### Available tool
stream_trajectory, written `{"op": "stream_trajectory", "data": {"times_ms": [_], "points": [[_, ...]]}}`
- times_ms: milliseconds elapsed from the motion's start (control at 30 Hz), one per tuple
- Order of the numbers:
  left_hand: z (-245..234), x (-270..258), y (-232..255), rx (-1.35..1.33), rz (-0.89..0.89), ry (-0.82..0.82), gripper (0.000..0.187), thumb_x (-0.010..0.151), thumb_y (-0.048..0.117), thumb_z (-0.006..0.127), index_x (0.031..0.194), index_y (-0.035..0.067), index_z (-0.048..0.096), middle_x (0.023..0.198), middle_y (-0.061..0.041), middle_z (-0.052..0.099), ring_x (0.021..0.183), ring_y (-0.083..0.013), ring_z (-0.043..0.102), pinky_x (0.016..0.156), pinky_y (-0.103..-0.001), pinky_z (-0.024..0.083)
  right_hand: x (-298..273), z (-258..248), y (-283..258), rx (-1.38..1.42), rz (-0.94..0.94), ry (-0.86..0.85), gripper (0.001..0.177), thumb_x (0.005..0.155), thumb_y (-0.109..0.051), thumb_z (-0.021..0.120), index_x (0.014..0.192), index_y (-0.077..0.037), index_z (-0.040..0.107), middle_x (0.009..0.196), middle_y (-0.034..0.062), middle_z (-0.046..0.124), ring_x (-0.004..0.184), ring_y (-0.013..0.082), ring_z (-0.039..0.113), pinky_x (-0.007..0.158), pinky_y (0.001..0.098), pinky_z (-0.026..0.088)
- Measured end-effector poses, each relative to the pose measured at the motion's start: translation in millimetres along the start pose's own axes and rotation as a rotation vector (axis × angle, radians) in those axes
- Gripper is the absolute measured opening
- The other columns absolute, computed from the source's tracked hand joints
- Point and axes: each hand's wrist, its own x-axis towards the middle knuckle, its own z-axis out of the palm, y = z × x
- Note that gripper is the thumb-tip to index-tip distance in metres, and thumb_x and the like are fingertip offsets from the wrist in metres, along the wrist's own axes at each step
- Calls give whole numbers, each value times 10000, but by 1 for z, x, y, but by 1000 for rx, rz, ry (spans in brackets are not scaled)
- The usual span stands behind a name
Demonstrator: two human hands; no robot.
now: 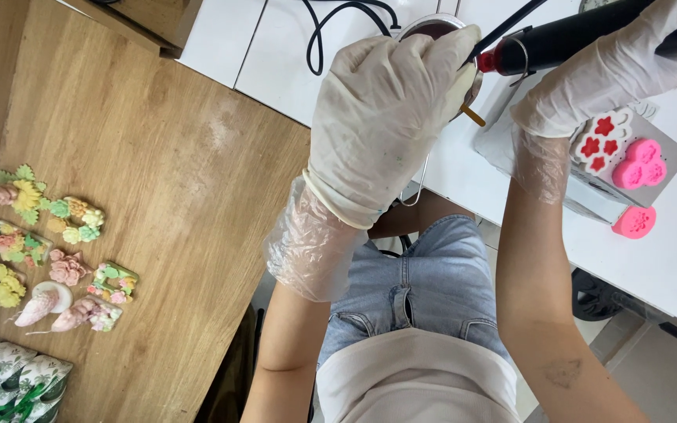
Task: The person stirs red melted wax in a metal pitcher on a small hot plate, uses a heat gun to warm silicone flower-shaped molds on a scale, then spoons and pours the red wax from the pitcher into the mold cavities. At the end they take a pink silicone mold from a storage shelf and carry it back to the work table.
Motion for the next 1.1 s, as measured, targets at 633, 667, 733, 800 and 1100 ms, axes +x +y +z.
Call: {"op": "stream_trajectory", "data": {"times_ms": [633, 667, 733, 800, 1100], "points": [[0, -12, -3, 63, -12, -25, 293, 1102, 337, 654, 1340, 174, 604, 979, 43, 640, 946, -145, 649, 1009, -314, 472, -7, -14, 16, -88, 38, 15, 537, 1097, -249, 727, 1501, -51, 434, 1408, 142, 520, 1305, 251, 557, 1184, 406, 464], [-3, -13, -2, 118, 7, -5, 300, 1103, 329, 660, 1360, 184, 612, 985, 33, 637, 956, -157, 650, 1019, -323, 477, -6, -16, 21, -71, 39, 35, 524, 1100, -224, 750, 1482, -38, 442, 1420, 152, 518, 1306, 259, 553, 1162, 411, 451], [-6, -15, -2, 175, 31, 22, 309, 1104, 322, 667, 1381, 193, 619, 991, 23, 634, 967, -169, 650, 1029, -333, 482, -10, -14, 19, -49, 35, 60, 514, 1102, -200, 773, 1462, -26, 450, 1432, 162, 516, 1308, 268, 549, 1140, 415, 439], [-8, -15, -3, 144, 9, -2, 306, 1131, 355, 689, 1366, 171, 622, 987, 29, 633, 968, -164, 652, 1027, -339, 491, -15, -6, 5, -10, 89, -30, 530, 1126, -224, 745, 1499, -85, 397, 1415, 155, 521, 1257, 254, 549, 1140, 418, 466], [-33, -22, -7, 7, -32, 17, 293, 1016, 242, 719, 1278, 137, 639, 831, 24, 611, 813, -175, 636, 910, -355, 509, -21, 32, -61, 140, 182, -52, 644, 1082, -110, 729, 1543, -141, 282, 1255, 120, 572, 1106, 210, 613, 972, 352, 527]]}}
